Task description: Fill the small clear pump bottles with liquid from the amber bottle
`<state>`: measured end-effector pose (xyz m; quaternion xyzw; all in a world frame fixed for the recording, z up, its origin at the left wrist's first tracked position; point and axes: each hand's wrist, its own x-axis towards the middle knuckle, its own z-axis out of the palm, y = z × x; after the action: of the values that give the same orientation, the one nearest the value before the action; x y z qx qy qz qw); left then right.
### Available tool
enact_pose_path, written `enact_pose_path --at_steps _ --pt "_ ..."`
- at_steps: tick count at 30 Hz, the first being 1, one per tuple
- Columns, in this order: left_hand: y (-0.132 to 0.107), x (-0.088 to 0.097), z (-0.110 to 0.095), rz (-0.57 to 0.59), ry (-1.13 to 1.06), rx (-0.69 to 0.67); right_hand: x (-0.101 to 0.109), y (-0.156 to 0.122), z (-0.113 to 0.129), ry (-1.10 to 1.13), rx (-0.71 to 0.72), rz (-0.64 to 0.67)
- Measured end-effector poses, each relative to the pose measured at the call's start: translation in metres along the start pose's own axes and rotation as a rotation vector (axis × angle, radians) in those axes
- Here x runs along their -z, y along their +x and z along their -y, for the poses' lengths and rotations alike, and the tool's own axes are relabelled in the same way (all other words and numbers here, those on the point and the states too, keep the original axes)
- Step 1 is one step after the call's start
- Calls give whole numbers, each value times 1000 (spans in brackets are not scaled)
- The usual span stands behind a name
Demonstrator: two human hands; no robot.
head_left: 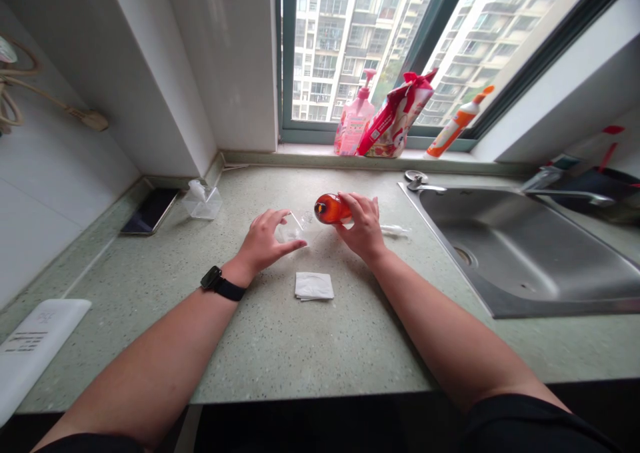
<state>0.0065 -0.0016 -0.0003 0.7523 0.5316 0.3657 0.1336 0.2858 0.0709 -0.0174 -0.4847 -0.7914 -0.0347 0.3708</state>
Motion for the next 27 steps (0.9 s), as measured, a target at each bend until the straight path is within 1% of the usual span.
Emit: enact_pose_path --at_steps 16,27 --pt "1 -1 -2 -1 14 4 0 -1 3 -42 49 -43" --pt "0 -2 -3 4 24 15 2 0 2 -35 44 -7"
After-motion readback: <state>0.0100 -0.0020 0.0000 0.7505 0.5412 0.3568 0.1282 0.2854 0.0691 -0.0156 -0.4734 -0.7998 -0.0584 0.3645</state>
